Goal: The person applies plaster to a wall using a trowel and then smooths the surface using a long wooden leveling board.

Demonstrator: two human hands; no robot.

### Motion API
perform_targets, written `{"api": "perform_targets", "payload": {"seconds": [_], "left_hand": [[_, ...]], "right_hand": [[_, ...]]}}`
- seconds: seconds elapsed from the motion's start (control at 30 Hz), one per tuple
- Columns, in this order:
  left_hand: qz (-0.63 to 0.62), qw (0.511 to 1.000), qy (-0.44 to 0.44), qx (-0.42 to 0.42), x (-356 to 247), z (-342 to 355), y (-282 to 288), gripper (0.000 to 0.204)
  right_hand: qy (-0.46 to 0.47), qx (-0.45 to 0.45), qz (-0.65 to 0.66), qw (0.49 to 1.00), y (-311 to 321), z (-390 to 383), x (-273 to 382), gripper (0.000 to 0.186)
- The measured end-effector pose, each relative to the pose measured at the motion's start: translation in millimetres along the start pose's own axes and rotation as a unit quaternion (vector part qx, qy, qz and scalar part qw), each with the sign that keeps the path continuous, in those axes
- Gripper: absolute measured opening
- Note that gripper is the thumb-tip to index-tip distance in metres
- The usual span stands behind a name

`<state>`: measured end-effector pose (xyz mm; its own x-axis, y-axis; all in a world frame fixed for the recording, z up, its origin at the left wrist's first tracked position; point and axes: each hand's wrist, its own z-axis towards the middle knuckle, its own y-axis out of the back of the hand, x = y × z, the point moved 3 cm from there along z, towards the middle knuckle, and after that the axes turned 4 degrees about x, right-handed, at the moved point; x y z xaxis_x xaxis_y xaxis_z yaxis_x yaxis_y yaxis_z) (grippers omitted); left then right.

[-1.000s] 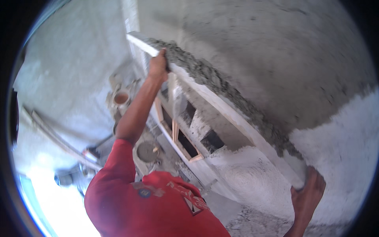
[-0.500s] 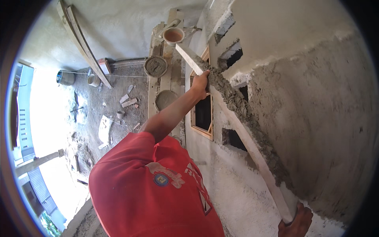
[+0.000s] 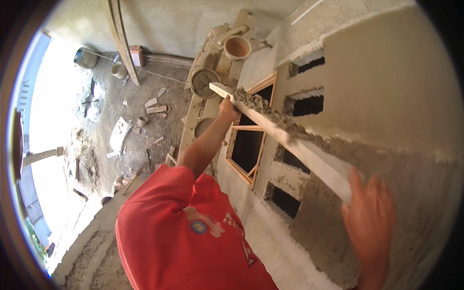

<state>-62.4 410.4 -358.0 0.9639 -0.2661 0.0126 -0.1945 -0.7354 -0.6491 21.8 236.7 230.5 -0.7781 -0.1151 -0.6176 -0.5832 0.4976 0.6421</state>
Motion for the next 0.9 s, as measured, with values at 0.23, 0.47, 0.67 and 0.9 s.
{"api": "perform_targets", "payload": {"seconds": [0.23, 0.47, 0.67, 0.9], "left_hand": [[-0.194, 0.975, -0.037, 0.097, -35.7, 74.8, -23.1, 0.066], [-0.27, 0.953, -0.101, 0.094, -56.5, 93.0, -24.5, 0.071], [-0.308, 0.949, -0.064, -0.011, -41.5, 81.9, -19.8, 0.07], [-0.2, 0.965, -0.062, -0.16, -48.1, 54.1, 9.0, 0.063]], "right_hand": [[0.249, -0.173, -0.024, 0.953, 23.9, 170.7, 72.7, 0.009], [0.267, -0.176, -0.101, 0.942, 65.4, 187.3, 99.0, 0.009], [0.233, -0.132, -0.125, 0.955, 86.6, 163.2, 89.0, 0.017], [0.169, -0.13, -0.145, 0.966, 117.5, 124.8, 61.9, 0.025]]}}
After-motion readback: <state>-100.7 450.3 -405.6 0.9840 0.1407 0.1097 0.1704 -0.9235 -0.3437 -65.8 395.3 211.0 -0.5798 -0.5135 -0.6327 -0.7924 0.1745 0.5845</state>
